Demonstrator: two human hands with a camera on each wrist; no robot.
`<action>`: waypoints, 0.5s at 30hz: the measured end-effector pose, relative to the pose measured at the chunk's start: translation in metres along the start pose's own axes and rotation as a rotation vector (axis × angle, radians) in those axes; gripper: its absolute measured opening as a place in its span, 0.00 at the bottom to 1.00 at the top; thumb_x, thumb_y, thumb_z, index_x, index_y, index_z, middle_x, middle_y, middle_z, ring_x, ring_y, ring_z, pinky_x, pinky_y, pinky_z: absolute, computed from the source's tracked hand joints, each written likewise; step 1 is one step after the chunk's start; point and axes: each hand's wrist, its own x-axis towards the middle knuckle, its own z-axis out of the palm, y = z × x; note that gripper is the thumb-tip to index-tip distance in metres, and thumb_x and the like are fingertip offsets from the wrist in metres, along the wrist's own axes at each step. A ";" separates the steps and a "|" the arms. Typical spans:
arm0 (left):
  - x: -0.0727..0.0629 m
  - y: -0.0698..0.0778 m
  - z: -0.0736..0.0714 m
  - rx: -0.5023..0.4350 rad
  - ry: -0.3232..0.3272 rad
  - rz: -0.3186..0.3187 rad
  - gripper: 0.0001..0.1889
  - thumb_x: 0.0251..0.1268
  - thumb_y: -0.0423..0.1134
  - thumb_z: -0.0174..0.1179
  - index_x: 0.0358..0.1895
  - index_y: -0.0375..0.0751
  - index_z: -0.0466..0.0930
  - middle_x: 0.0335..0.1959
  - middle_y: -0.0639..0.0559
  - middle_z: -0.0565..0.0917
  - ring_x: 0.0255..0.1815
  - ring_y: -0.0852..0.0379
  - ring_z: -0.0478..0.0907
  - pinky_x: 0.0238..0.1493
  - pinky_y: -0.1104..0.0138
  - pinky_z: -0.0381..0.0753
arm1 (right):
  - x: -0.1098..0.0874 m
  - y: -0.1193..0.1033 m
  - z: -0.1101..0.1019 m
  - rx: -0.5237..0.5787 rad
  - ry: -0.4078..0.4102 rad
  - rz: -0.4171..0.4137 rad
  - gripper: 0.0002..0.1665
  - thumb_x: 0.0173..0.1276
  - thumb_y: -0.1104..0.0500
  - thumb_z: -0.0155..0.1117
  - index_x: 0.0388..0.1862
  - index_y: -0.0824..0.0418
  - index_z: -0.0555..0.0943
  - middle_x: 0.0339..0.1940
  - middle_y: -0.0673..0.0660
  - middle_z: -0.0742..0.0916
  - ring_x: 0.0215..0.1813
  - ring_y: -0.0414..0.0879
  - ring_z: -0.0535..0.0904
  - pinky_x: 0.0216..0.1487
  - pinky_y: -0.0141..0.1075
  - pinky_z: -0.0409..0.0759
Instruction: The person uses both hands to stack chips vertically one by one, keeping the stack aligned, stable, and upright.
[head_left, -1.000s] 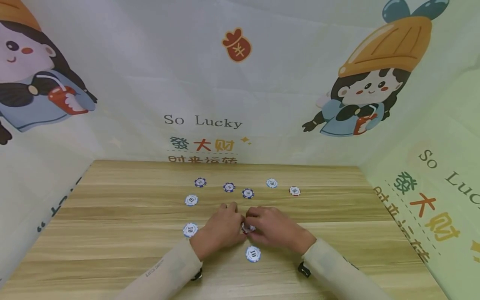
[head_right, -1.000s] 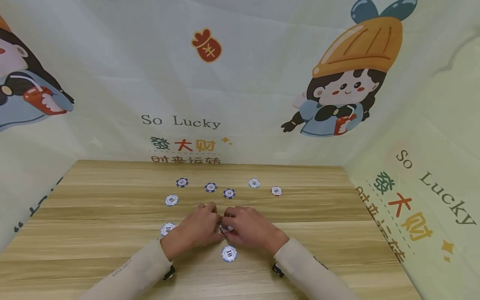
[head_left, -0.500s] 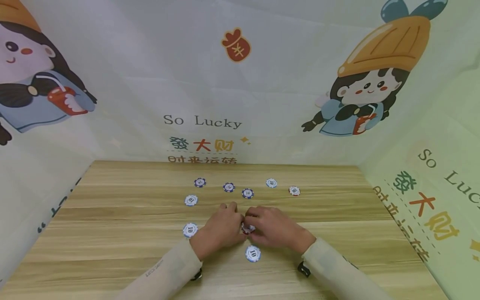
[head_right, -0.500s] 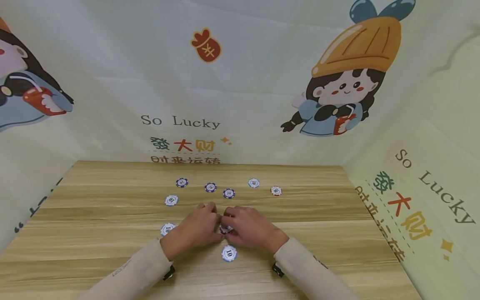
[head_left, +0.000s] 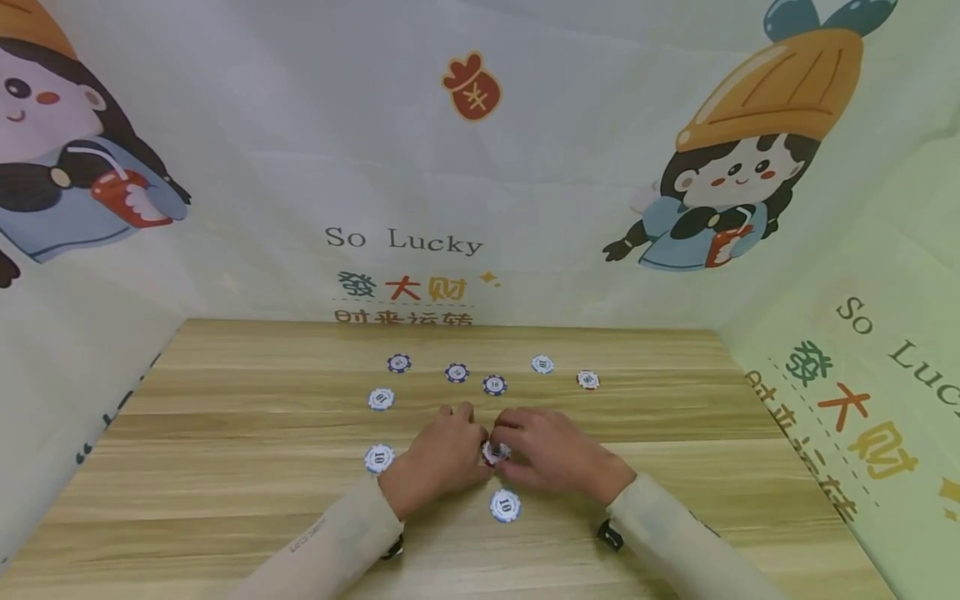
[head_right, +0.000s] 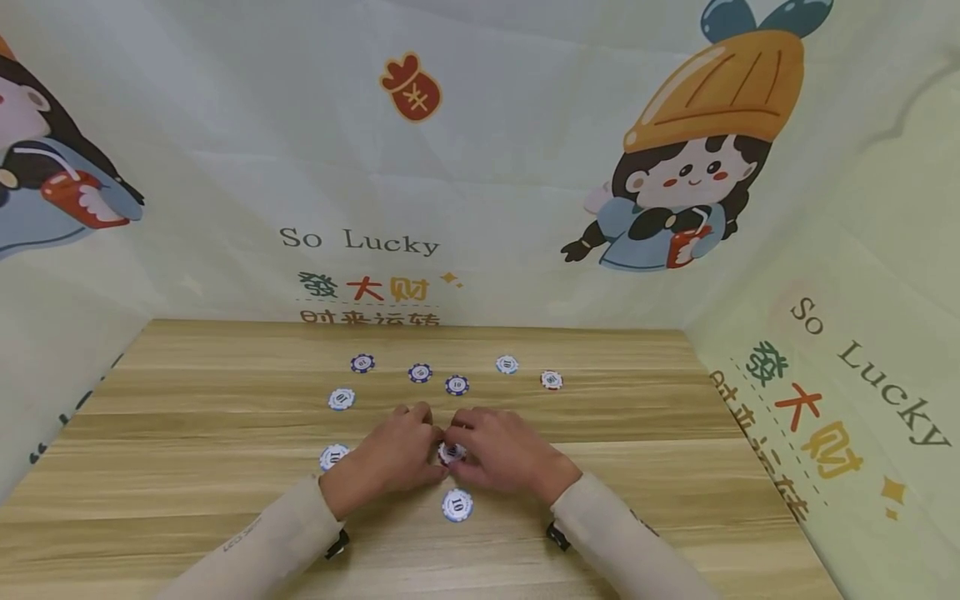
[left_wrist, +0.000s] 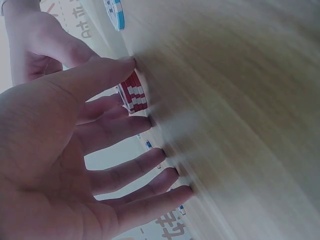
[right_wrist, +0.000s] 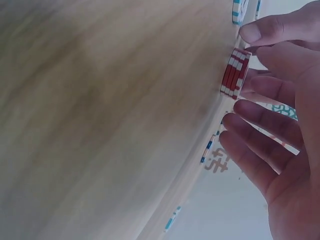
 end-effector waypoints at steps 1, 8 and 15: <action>0.000 0.000 0.000 0.004 -0.003 -0.001 0.20 0.66 0.51 0.77 0.47 0.36 0.92 0.45 0.39 0.82 0.44 0.42 0.80 0.43 0.53 0.89 | 0.000 0.001 -0.001 -0.002 0.002 0.002 0.14 0.75 0.51 0.73 0.53 0.56 0.89 0.54 0.53 0.90 0.51 0.47 0.88 0.54 0.42 0.88; 0.001 -0.001 0.000 0.002 -0.001 0.001 0.21 0.64 0.52 0.78 0.49 0.36 0.92 0.46 0.39 0.82 0.45 0.41 0.80 0.44 0.52 0.89 | -0.006 0.008 -0.007 -0.050 0.029 -0.005 0.14 0.80 0.53 0.68 0.55 0.58 0.89 0.53 0.55 0.90 0.53 0.50 0.88 0.56 0.45 0.88; 0.000 0.000 0.001 -0.014 0.026 -0.004 0.20 0.63 0.49 0.79 0.49 0.36 0.92 0.47 0.37 0.83 0.45 0.40 0.81 0.45 0.51 0.89 | -0.011 0.019 -0.009 -0.047 0.042 0.029 0.12 0.78 0.55 0.71 0.53 0.60 0.90 0.50 0.55 0.91 0.53 0.51 0.88 0.57 0.46 0.88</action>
